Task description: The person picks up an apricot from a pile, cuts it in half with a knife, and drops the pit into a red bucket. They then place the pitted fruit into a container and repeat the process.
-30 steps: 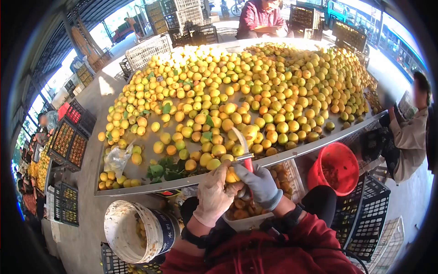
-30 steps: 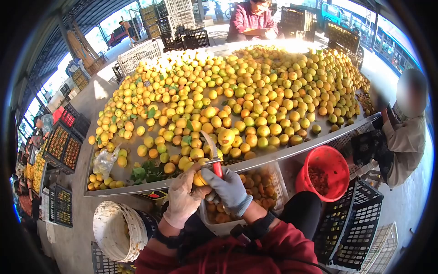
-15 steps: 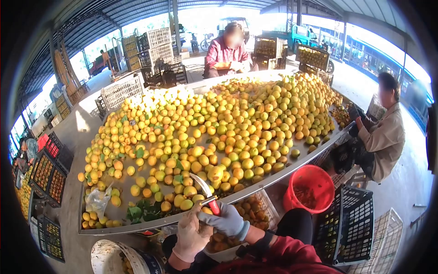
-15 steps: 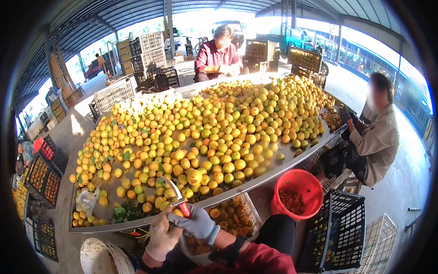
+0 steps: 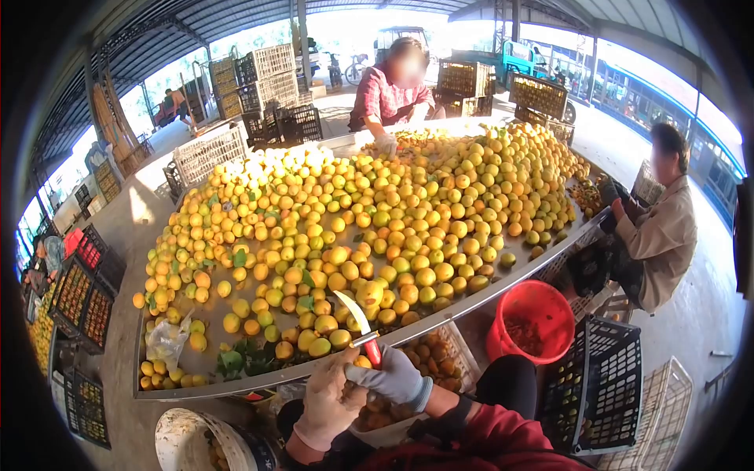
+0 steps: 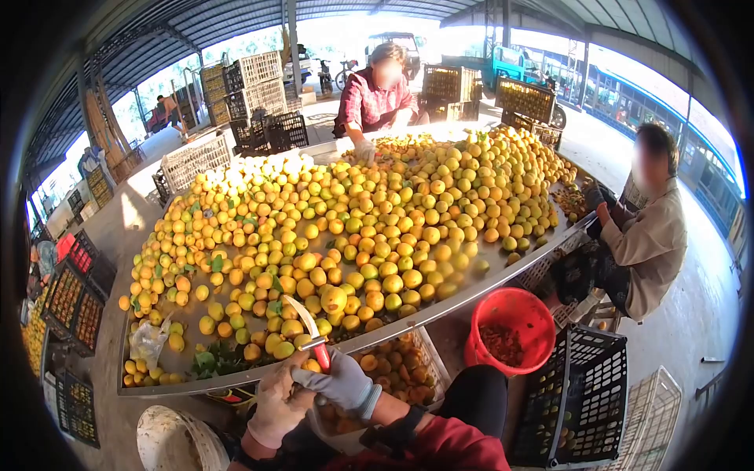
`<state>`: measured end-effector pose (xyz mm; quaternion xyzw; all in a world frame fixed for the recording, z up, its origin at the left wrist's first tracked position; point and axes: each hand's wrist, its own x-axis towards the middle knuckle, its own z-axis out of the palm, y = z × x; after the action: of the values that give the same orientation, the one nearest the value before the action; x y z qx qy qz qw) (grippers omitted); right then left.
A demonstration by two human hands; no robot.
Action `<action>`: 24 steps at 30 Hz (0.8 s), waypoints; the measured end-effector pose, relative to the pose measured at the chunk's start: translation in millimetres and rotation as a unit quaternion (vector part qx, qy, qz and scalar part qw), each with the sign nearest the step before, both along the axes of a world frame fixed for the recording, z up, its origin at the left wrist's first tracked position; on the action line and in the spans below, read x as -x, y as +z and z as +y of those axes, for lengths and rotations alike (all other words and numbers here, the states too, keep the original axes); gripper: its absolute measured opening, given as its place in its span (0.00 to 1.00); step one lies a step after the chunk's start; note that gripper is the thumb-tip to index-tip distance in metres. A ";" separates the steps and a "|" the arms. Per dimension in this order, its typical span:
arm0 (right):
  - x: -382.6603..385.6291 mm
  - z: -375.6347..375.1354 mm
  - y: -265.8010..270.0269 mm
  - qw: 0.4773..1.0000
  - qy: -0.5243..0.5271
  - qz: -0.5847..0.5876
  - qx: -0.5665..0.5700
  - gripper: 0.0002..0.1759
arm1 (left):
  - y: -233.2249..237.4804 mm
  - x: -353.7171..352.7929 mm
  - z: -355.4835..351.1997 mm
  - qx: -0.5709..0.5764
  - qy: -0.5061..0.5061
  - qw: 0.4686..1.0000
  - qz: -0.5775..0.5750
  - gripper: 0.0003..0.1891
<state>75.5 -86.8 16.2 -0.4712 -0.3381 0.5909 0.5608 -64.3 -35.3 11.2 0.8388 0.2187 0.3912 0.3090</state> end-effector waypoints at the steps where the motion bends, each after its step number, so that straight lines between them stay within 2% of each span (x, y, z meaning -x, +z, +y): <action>1: 0.0 -1.0 2.3 1.000 0.018 -0.010 0.023 0.19 | 2.7 2.1 0.7 0.070 -0.023 0.997 -0.002 0.25; 2: 1.2 -0.2 1.2 0.999 0.022 -0.009 0.023 0.19 | 4.2 4.4 1.6 0.139 -0.044 0.989 -0.005 0.24; 3: 3.1 0.4 -1.1 1.000 0.005 -0.007 -0.015 0.18 | 1.8 5.6 3.8 0.140 -0.039 0.989 -0.004 0.24; 5: 4.9 -0.8 -7.4 0.999 -0.006 -0.003 -0.049 0.17 | -6.2 8.0 7.9 0.078 -0.030 0.996 0.035 0.23; 7: 3.6 -0.8 -17.7 0.994 -0.031 -0.085 -0.057 0.14 | 3.0 6.4 -0.2 0.060 -0.008 0.997 0.053 0.20; 9: 0.9 4.2 -32.2 0.987 -0.023 -0.132 -0.091 0.13 | 8.2 6.5 -3.0 -0.005 0.034 0.992 0.122 0.24; 11: 6.9 3.7 -25.8 0.987 -0.055 -0.076 -0.131 0.13 | 4.5 4.1 -4.2 -0.047 0.040 0.993 0.101 0.28; 13: 7.5 4.5 -24.3 0.986 -0.059 -0.072 -0.138 0.13 | -0.3 4.5 -3.3 -0.048 0.047 0.994 0.083 0.30; 15: 3.2 -0.1 -14.3 0.992 -0.032 -0.066 -0.104 0.13 | 2.6 3.4 -3.5 0.075 -0.010 0.997 0.022 0.25; 16: 2.2 -2.4 -9.2 0.996 -0.013 -0.059 -0.070 0.12 | -3.1 3.3 -1.7 0.250 -0.073 0.965 -0.039 0.27; 17: 2.4 -3.3 -5.0 0.996 -0.011 -0.059 -0.069 0.12 | -1.4 5.2 -2.2 0.251 -0.071 0.965 -0.039 0.27; 19: 1.8 -2.7 2.8 0.998 -0.015 -0.035 -0.050 0.13 | 19.4 7.0 -2.6 0.475 -0.096 0.869 -0.102 0.26; 20: -1.0 -2.8 4.9 0.996 0.009 -0.064 -0.067 0.13 | 13.0 3.1 0.8 0.516 -0.105 0.838 -0.143 0.25; 23: 1.5 -0.1 6.2 0.990 -0.001 -0.123 -0.063 0.12 | 2.8 7.0 10.0 0.494 -0.102 0.856 -0.112 0.27; 24: 1.2 1.6 5.4 0.991 0.000 -0.122 -0.059 0.12 | -0.3 7.6 11.5 0.510 -0.090 0.847 -0.121 0.27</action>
<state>74.3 -85.2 21.6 -0.5060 -0.4383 0.5078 0.5422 -71.9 -23.8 10.9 0.5254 0.2714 0.2936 0.7510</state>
